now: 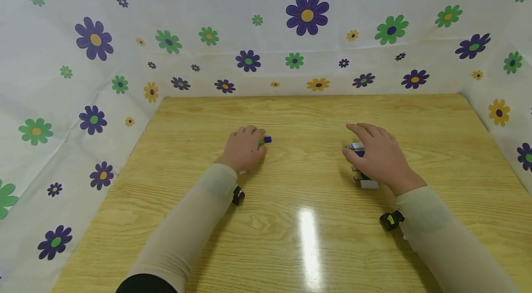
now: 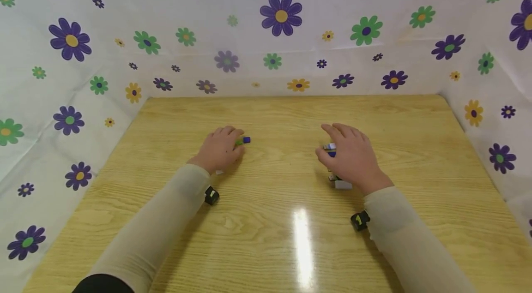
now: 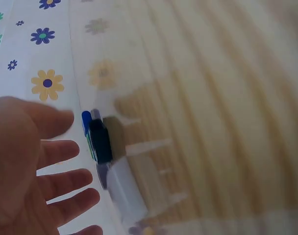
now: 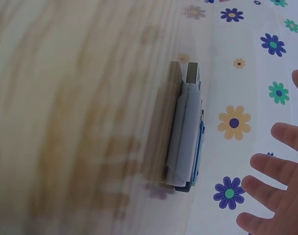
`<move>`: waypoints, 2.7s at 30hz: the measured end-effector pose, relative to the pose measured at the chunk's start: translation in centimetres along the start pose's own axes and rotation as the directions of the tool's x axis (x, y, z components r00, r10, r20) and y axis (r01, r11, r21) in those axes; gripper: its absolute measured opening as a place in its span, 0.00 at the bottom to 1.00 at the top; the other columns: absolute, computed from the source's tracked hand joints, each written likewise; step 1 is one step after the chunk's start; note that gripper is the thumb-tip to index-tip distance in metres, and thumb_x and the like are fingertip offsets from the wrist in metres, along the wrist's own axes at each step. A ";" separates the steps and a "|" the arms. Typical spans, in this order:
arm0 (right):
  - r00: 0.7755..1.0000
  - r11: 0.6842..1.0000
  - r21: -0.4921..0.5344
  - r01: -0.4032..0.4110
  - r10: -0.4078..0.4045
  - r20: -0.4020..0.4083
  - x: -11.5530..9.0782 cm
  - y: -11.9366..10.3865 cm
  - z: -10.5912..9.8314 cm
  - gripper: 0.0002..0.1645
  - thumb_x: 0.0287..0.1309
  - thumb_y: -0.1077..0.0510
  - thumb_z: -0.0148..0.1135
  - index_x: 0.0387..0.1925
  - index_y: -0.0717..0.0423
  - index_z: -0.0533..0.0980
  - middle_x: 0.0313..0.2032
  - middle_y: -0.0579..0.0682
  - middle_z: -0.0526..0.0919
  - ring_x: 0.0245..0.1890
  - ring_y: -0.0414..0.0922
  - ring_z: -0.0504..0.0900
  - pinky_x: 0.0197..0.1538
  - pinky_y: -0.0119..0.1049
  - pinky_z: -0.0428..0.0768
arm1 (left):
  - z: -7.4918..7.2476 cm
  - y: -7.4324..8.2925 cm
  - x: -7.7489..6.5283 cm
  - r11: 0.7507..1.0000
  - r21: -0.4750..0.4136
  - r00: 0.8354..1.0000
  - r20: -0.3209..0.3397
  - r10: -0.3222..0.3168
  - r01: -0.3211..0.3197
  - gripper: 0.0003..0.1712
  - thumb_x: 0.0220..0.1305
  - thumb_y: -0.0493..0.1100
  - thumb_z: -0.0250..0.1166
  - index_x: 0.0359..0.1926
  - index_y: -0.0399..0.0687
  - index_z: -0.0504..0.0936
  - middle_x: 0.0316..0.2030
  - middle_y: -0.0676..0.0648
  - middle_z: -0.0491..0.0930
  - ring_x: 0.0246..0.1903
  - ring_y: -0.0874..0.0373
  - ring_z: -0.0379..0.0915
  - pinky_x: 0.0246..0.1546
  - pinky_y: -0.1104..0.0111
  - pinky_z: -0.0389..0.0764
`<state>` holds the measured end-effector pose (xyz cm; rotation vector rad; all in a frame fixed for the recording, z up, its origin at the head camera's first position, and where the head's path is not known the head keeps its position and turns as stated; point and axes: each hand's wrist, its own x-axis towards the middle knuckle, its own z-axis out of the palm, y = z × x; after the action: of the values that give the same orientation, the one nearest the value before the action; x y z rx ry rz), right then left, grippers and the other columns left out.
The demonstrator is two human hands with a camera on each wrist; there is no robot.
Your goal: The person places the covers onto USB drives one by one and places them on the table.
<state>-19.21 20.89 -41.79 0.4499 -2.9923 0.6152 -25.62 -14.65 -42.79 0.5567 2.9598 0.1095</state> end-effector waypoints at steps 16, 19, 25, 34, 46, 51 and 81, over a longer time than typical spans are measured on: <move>1.000 1.000 0.016 0.002 -0.001 -0.011 0.0 -0.3 -0.1 0.39 0.70 0.39 0.55 0.74 0.54 0.63 0.72 0.63 0.63 0.71 0.65 0.59 0.69 0.65 0.55 | 0.0 -1.0 1.1 0.998 -0.062 0.999 0.031 -0.007 0.009 0.14 0.76 0.43 0.59 0.59 0.51 0.81 0.49 0.46 0.78 0.47 0.49 0.73 0.44 0.57 0.79; 1.000 1.000 0.021 0.008 -0.008 -0.011 -0.1 -0.4 -0.2 0.39 0.71 0.38 0.53 0.74 0.55 0.64 0.71 0.64 0.63 0.70 0.66 0.59 0.68 0.66 0.56 | -0.1 -1.0 1.3 0.996 -0.090 1.000 0.026 -0.012 0.015 0.10 0.75 0.43 0.61 0.54 0.52 0.81 0.44 0.48 0.79 0.44 0.50 0.74 0.42 0.57 0.79; 1.000 1.000 0.026 0.010 -0.010 -0.005 -0.2 -0.2 -0.4 0.39 0.72 0.37 0.51 0.73 0.55 0.64 0.71 0.65 0.63 0.70 0.66 0.59 0.68 0.66 0.56 | -0.1 -1.1 1.3 0.987 -0.160 1.000 -0.015 0.001 -0.003 0.03 0.74 0.44 0.62 0.43 0.52 0.78 0.35 0.51 0.78 0.33 0.54 0.73 0.36 0.59 0.76; 1.000 0.999 0.047 0.008 -0.009 0.022 -0.2 0.6 -0.3 0.36 0.74 0.39 0.52 0.72 0.56 0.66 0.69 0.63 0.65 0.68 0.65 0.63 0.67 0.65 0.60 | -0.7 -0.7 0.0 0.966 -0.260 0.992 -0.124 -0.018 -0.014 0.05 0.76 0.44 0.58 0.47 0.50 0.75 0.34 0.50 0.79 0.28 0.54 0.72 0.33 0.60 0.74; 0.990 0.997 0.056 -0.057 0.049 0.131 -0.4 1.4 -0.9 0.15 0.72 0.55 0.53 0.50 0.59 0.79 0.45 0.57 0.78 0.41 0.53 0.76 0.45 0.53 0.77 | -0.6 1.4 -1.8 0.895 -0.439 0.990 -0.143 0.012 -0.075 0.10 0.78 0.48 0.56 0.54 0.50 0.75 0.36 0.50 0.81 0.27 0.56 0.73 0.32 0.62 0.76; 0.978 0.999 -0.007 -0.045 0.046 0.205 -0.1 1.9 -0.9 0.09 0.69 0.58 0.59 0.44 0.58 0.81 0.36 0.52 0.80 0.33 0.49 0.74 0.41 0.48 0.76 | -0.5 2.3 -2.0 0.875 -0.479 0.990 -0.138 0.000 -0.067 0.10 0.76 0.46 0.59 0.54 0.50 0.76 0.38 0.51 0.81 0.33 0.56 0.75 0.37 0.61 0.77; 0.941 0.993 -0.025 -0.116 0.118 0.316 1.0 2.9 -1.2 0.04 0.66 0.60 0.61 0.38 0.57 0.75 0.33 0.51 0.78 0.32 0.49 0.74 0.38 0.45 0.73 | -0.1 4.3 -1.4 0.826 -0.555 0.995 -0.078 0.068 -0.100 0.10 0.76 0.45 0.59 0.55 0.52 0.77 0.41 0.54 0.81 0.39 0.59 0.77 0.44 0.61 0.78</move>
<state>-20.99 23.61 -41.68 0.4079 -3.3473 0.5929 -22.80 -11.14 -42.08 0.5940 2.7393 0.9787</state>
